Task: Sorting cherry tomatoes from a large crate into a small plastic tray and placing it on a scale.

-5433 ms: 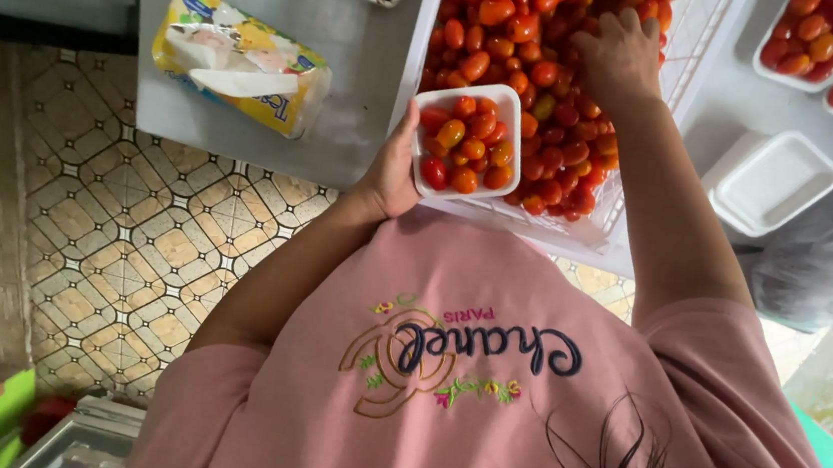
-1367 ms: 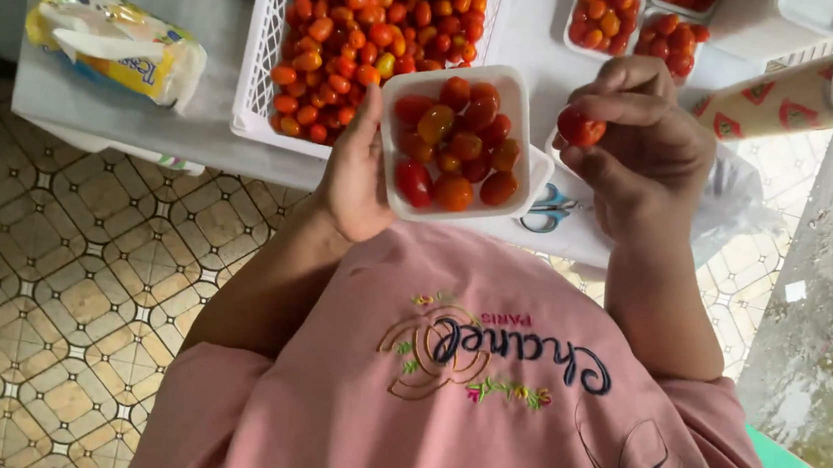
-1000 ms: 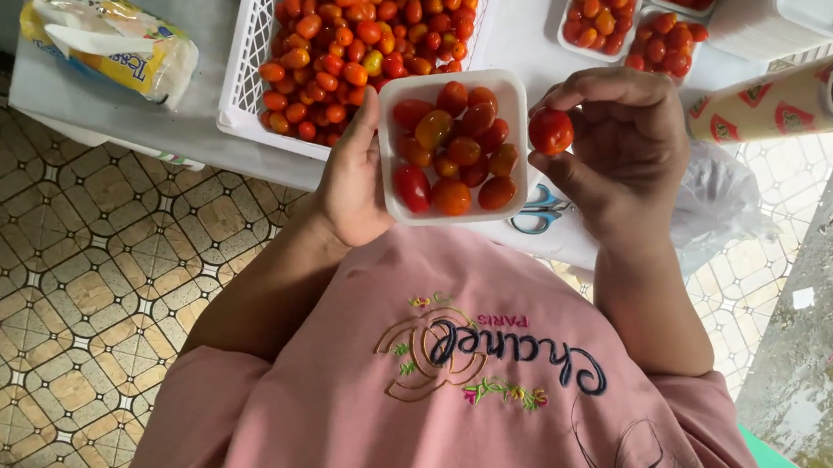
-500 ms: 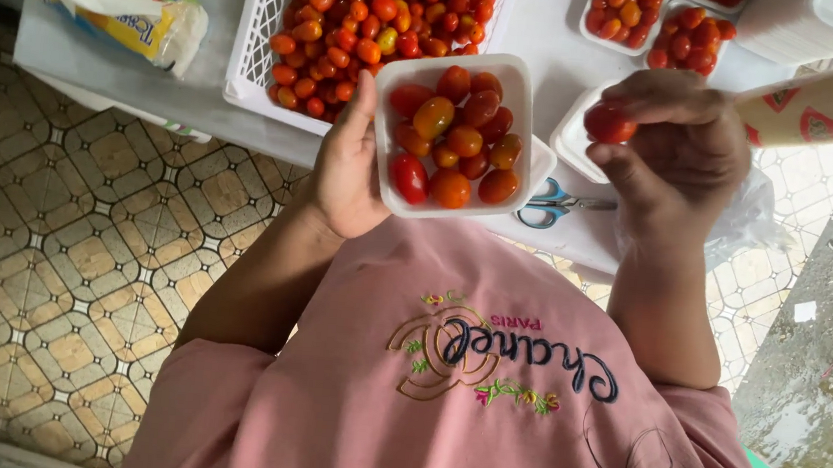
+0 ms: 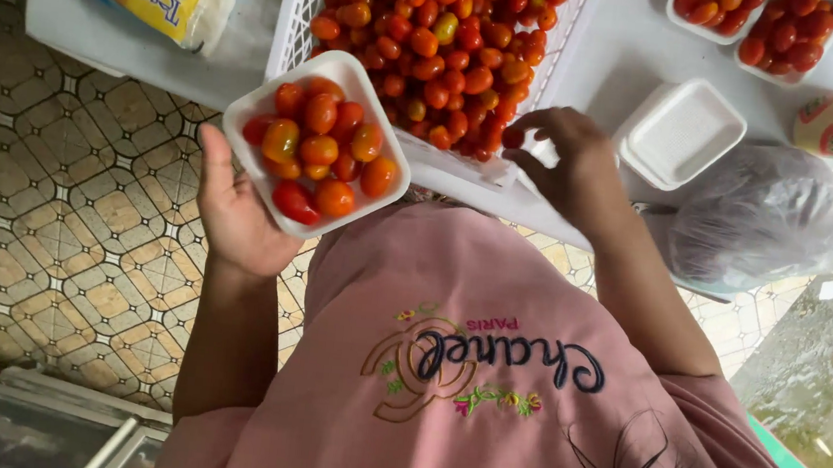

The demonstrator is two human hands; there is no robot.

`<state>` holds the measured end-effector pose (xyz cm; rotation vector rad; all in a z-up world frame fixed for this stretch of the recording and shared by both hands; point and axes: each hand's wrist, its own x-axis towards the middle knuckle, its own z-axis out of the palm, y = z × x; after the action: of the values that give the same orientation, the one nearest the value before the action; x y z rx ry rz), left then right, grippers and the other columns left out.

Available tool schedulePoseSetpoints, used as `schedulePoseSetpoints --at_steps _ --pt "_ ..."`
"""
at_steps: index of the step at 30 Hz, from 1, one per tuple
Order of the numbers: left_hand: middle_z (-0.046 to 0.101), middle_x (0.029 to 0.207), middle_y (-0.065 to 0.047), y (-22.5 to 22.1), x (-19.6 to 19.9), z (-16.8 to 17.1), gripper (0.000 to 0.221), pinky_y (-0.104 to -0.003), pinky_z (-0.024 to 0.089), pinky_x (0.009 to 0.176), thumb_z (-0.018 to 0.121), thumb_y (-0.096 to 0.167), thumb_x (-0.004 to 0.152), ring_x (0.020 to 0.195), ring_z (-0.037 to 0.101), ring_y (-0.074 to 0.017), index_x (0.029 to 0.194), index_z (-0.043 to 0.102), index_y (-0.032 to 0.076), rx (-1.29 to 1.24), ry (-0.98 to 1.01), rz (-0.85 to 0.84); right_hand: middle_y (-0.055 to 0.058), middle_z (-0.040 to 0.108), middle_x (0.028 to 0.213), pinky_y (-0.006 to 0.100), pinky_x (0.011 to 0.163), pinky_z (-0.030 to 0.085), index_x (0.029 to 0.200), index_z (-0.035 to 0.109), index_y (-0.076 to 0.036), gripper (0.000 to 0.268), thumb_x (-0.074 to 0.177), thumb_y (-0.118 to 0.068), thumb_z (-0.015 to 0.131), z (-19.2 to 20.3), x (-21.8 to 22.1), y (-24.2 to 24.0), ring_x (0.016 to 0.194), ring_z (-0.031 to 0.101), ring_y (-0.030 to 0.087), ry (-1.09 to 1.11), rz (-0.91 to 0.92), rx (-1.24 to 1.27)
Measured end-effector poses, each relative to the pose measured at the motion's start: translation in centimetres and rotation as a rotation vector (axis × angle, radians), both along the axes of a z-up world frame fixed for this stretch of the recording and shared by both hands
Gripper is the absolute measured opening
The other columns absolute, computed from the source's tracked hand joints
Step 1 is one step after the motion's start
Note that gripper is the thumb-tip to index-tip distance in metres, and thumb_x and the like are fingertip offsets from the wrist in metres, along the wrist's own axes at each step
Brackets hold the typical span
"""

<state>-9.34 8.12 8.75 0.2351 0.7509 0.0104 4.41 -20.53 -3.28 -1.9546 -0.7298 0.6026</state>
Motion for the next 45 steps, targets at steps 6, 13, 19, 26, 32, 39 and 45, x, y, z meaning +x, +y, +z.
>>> schedulePoseSetpoints --at_steps 6,13,19,26,32,39,45 --pt "0.062 0.124 -0.017 5.7 -4.1 -0.8 0.08 -0.053 0.039 0.123 0.039 0.067 0.096 0.12 0.061 -0.031 0.143 0.052 0.004 0.055 -0.185 -0.016 0.021 0.073 0.091 0.052 0.071 0.055 0.095 0.074 -0.002 0.023 0.075 -0.006 0.083 -1.4 -2.3 5.1 0.084 0.068 0.044 -0.305 0.32 -0.202" --pt "0.033 0.168 -0.016 10.8 -7.9 -1.9 0.09 -0.059 0.024 0.133 0.046 0.056 0.087 0.159 0.029 -0.0362 0.161 0.029 0.007 0.179 -0.08 0.031 0.011 0.075 0.091 0.041 0.065 0.051 0.1 0.079 -0.005 0.018 0.088 0.008 0.076 -6.7 6.2 5.5 0.078 0.063 0.031 -0.677 0.082 -0.319" --pt "0.03 0.169 -0.017 14.2 -9.7 -2.1 0.096 -0.059 0.022 0.131 0.048 0.054 0.083 0.159 0.027 -0.0367 0.164 0.024 0.007 0.147 -0.098 0.048 0.0 0.061 0.091 0.039 0.062 0.048 0.105 0.079 -0.028 0.034 0.076 -0.011 0.075 -12.9 7.0 9.1 0.089 0.059 0.026 -0.981 0.269 -0.563" --pt "0.025 0.171 -0.013 16.2 -10.7 -4.9 0.093 -0.055 0.02 0.133 0.054 0.055 0.09 0.16 0.023 -0.033 0.164 0.02 0.012 0.199 -0.236 -0.061 0.007 0.059 0.096 0.044 0.078 0.051 0.117 0.07 -0.014 0.041 0.078 -0.002 0.072 -14.1 5.4 10.8 0.087 0.056 0.028 -0.871 0.249 -0.734" --pt "0.031 0.169 -0.013 16.0 -10.1 -6.2 0.083 -0.057 0.021 0.133 0.052 0.053 0.094 0.16 0.026 -0.0338 0.161 0.03 0.012 0.111 -0.247 -0.073 0.01 0.059 0.102 0.046 0.07 0.052 0.129 0.074 -0.019 0.049 0.084 0.001 0.067 -13.7 5.7 11.8 0.093 0.053 0.032 -0.844 0.354 -0.612" --pt "0.036 0.163 -0.02 14.3 -10.1 -6.5 0.084 -0.057 0.024 0.131 0.054 0.056 0.097 0.155 0.032 -0.0376 0.159 0.032 0.003 0.011 -0.395 -0.209 0.01 0.062 0.105 0.044 0.073 0.052 0.116 0.075 -0.011 0.03 0.087 -0.004 0.076 -12.1 6.3 12.1 0.095 0.056 0.032 -0.795 0.25 -0.484" --pt "0.036 0.163 -0.022 11.7 -10.0 -5.1 0.082 -0.057 0.024 0.129 0.052 0.054 0.099 0.154 0.032 -0.0381 0.159 0.032 0.001 -0.078 -0.408 -0.258 0.008 0.067 0.108 0.025 0.079 0.058 0.125 0.061 -0.008 0.018 0.107 -0.01 0.065 -3.3 3.9 11.6 0.086 0.065 0.014 0.314 -0.268 0.432"
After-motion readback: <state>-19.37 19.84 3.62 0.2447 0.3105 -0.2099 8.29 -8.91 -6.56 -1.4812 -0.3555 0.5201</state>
